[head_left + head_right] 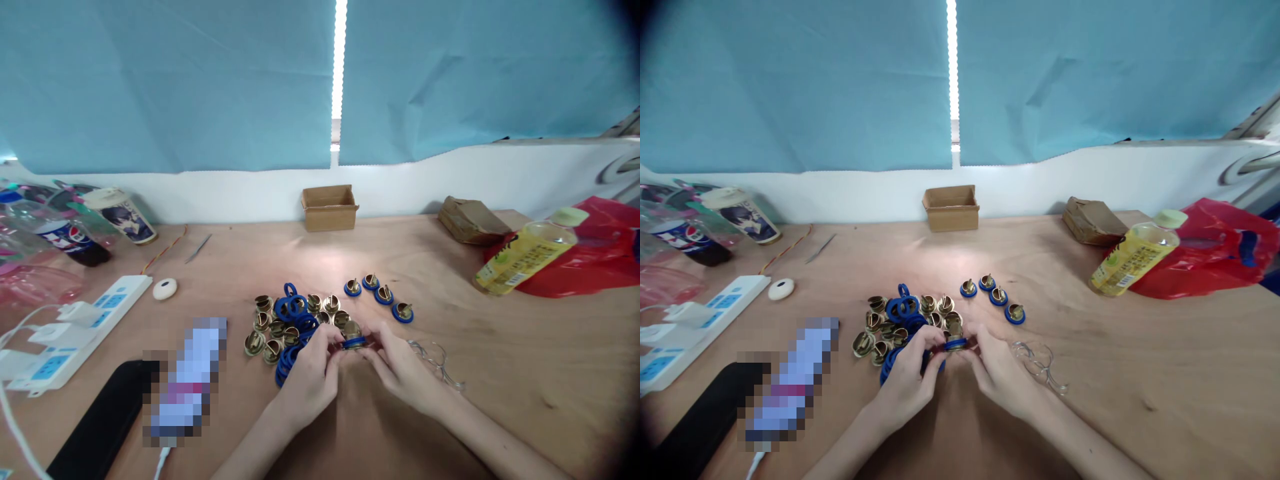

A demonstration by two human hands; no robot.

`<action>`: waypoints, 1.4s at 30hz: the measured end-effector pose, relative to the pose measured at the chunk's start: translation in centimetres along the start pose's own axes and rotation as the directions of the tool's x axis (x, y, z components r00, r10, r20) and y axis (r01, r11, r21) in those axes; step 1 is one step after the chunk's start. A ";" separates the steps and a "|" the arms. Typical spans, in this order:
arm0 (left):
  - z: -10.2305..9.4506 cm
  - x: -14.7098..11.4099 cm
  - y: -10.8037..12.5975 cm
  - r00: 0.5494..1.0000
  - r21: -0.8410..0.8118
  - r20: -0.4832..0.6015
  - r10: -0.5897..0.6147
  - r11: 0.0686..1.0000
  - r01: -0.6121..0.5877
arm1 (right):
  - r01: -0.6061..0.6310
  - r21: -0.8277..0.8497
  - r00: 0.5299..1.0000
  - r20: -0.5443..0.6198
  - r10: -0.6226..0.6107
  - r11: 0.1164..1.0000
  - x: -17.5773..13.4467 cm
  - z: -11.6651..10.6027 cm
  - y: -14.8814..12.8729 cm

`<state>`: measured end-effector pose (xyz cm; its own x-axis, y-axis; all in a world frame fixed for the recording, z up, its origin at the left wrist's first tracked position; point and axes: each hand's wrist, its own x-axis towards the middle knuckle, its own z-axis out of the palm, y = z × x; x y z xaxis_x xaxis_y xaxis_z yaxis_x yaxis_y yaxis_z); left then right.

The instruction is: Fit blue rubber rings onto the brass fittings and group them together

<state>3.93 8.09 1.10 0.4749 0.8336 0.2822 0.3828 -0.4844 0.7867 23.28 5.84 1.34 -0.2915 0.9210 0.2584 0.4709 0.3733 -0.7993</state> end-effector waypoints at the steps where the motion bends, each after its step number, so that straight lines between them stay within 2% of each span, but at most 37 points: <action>1: 0.1 -0.1 -0.1 1.000 0.020 -0.005 0.013 1.000 -0.013 | 0.012 -0.018 1.000 0.002 -0.012 1.000 0.0 0.0 0.1; 9: 0.6 -0.5 -1.0 0.997 0.087 -0.056 0.058 0.995 -0.053 | 0.052 -0.148 0.999 0.002 -0.052 0.988 -0.4 0.2 0.7; 17: 0.3 -0.3 0.1 1.000 0.001 -0.008 0.016 1.000 -0.016 | 0.007 -0.107 0.999 0.032 -0.004 0.994 -0.3 0.1 0.2; 26: 0.0 -0.2 0.6 1.000 0.011 0.014 0.021 1.000 -0.021 | -0.035 -0.065 0.999 0.000 0.035 0.997 -0.5 0.6 0.8; 31: 0.4 -0.2 -0.3 0.990 0.071 -0.109 0.084 0.995 -0.077 | -0.100 0.066 0.995 -0.006 0.100 0.993 -0.4 0.6 0.4; 35: 0.6 -0.2 -0.8 0.965 0.155 -0.203 0.166 0.979 -0.136 | -0.178 0.264 0.984 0.033 0.175 0.948 -0.4 0.7 -0.5; 39: 0.6 -0.3 -0.6 0.955 0.193 -0.216 0.204 0.968 -0.163 | -0.216 0.482 0.972 0.022 0.234 0.849 0.0 0.6 -0.9; 42: 0.7 -0.2 -0.5 0.956 0.201 -0.191 0.223 0.962 -0.184 | -0.261 0.482 0.965 0.112 0.236 0.836 0.3 0.2 -0.6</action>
<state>4.19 7.93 0.29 0.3874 0.7399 0.5500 0.4401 -0.6727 0.5949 22.75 5.85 1.83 -0.2636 0.9646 -0.0003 0.0685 0.0184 -0.9975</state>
